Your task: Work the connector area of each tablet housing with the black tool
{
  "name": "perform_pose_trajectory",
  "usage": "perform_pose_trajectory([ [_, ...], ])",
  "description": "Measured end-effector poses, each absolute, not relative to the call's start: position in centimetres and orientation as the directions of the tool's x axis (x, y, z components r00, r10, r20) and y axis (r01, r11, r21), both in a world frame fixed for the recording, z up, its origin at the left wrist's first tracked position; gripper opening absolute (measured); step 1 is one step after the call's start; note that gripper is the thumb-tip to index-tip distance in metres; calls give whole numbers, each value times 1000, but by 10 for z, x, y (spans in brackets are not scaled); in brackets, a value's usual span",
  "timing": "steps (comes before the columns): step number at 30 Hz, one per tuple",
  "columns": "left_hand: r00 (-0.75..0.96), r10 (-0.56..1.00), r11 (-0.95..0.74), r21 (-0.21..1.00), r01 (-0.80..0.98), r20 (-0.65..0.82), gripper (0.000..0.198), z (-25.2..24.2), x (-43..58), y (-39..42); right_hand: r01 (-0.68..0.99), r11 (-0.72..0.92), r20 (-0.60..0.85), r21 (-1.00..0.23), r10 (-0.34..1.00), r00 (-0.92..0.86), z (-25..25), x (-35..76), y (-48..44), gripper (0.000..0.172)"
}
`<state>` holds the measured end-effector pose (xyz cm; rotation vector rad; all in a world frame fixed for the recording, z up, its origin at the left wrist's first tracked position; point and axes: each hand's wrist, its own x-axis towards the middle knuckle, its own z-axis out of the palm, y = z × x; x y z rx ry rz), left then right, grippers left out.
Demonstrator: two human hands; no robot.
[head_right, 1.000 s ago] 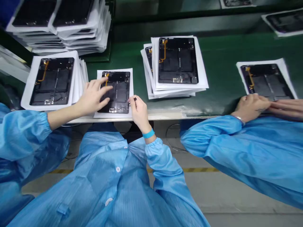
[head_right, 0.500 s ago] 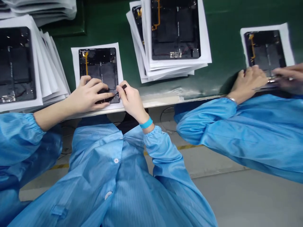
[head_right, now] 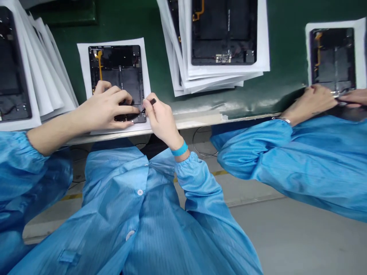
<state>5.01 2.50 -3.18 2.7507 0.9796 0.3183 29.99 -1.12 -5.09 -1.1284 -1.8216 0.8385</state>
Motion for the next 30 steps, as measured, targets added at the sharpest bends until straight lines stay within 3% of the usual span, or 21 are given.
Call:
perform_pose_trajectory([
  [7,750,651,-752,239,615,118,38,-32,55,22,347,356,273,-868,925,-265,-49,298,-12,57],
  [12,669,739,-640,389,663,76,39,-18,46,8,208,256,247,-944,967,-67,-50,298,-14,61],
  [15,381,920,-343,646,682,87,58,-5,29,2,-32,175,172,-984,981,96,-48,301,-15,58],
  [18,-61,990,143,916,376,-129,61,6,14,2,-315,33,-5,-948,993,119,-42,306,-17,51],
  [20,-202,926,347,930,121,-319,52,10,11,7,-411,-87,-114,-908,993,43,-35,310,-19,48],
  [22,-242,886,413,910,29,-395,41,12,11,15,-436,-185,-191,-881,981,-32,-29,313,-20,47],
  [26,-261,864,458,887,58,-430,9,11,13,37,-453,-288,-260,-844,958,-126,-25,314,-19,52],
  [30,-238,869,465,880,96,-433,18,10,19,54,-457,-295,-250,-839,955,-157,-32,313,-17,52],
])
